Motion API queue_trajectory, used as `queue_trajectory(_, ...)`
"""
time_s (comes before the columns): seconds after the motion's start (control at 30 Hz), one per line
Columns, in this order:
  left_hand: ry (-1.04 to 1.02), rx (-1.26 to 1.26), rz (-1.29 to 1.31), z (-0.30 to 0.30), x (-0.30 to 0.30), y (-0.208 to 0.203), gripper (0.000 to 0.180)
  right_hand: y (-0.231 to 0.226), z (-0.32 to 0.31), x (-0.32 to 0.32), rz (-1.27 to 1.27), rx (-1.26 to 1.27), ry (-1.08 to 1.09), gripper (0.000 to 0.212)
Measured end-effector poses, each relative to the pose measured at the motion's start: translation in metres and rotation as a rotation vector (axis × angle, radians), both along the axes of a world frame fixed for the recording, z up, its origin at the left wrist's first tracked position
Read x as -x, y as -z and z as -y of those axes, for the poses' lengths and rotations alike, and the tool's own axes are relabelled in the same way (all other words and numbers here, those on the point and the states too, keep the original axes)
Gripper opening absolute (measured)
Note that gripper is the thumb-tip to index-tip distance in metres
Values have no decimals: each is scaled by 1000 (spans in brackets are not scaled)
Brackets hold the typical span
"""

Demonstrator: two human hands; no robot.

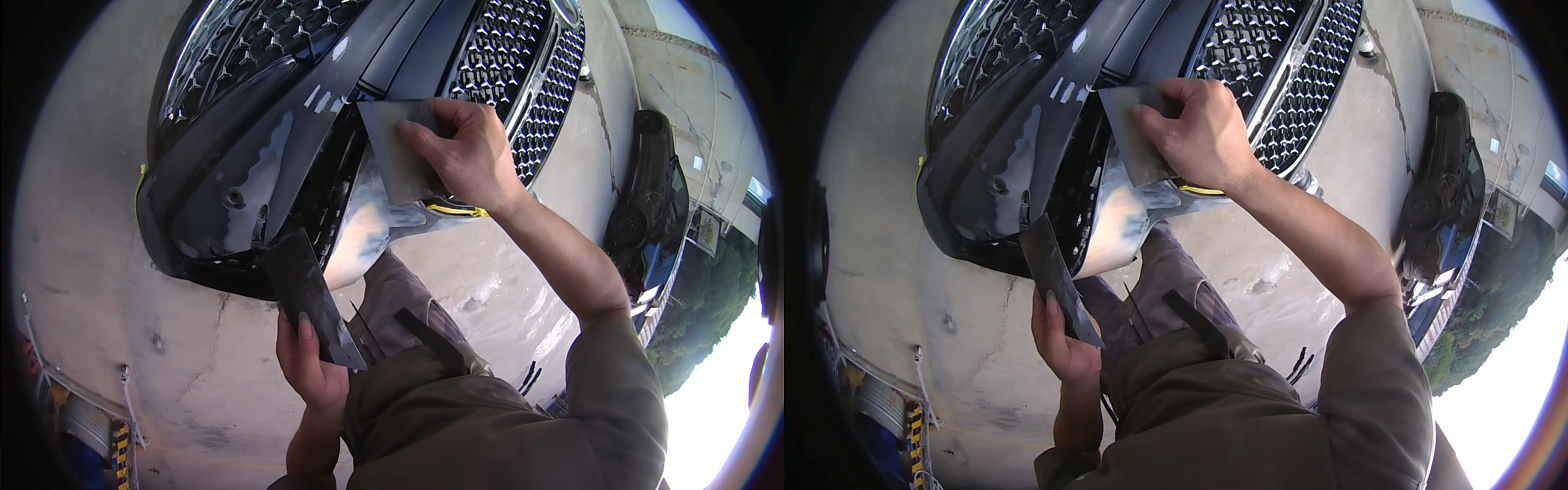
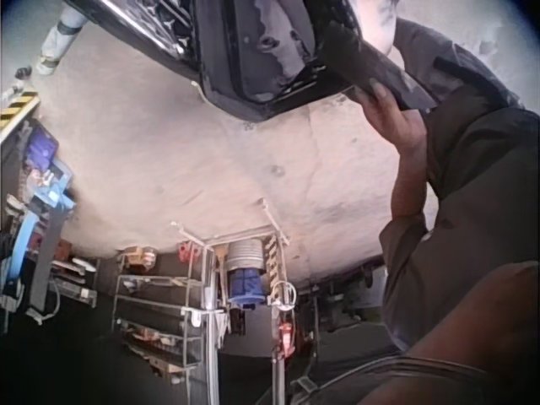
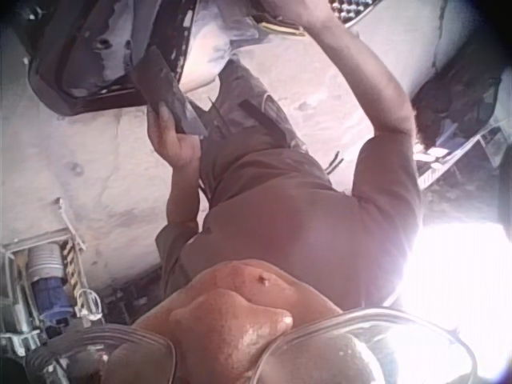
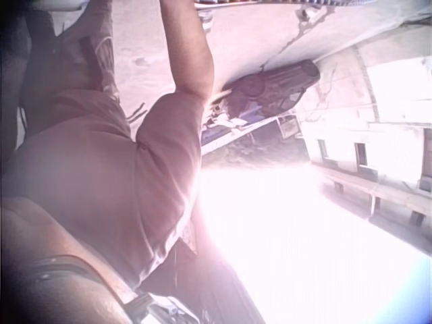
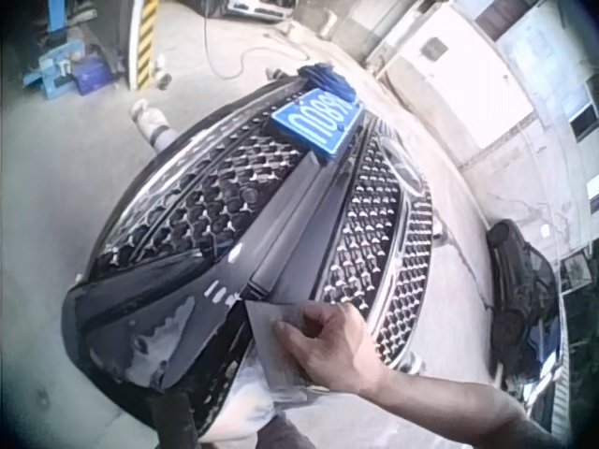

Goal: The person sands a detached car bumper with a sanding block and sandpaper, working along the edges and around the grille area. The bumper is mounted on a stand in a workshop. The person repeatedly sands different sections, occasionally inspecting the surface.

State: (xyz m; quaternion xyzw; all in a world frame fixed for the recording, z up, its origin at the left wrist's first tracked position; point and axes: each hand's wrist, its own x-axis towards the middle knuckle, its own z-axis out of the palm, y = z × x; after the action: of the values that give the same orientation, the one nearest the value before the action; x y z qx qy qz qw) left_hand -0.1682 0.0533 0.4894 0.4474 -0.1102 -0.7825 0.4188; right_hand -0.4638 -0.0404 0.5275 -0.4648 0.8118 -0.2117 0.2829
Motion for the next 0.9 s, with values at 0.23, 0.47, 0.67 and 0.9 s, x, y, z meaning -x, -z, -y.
queue_trajectory(0.23,13,98,-85,1,3,1,43,22,11,8,-158,21,-121,38)
queue_trajectory(0.47,17,49,-62,-6,-2,1,44,-11,6,-16,118,-2,-146,26)
queue_trajectory(0.67,73,-36,71,-11,-12,-2,40,-37,-41,-73,491,387,-697,30)
queue_trajectory(0.9,-191,-177,53,5,-15,-17,41,-32,-58,-90,7,592,-834,52)
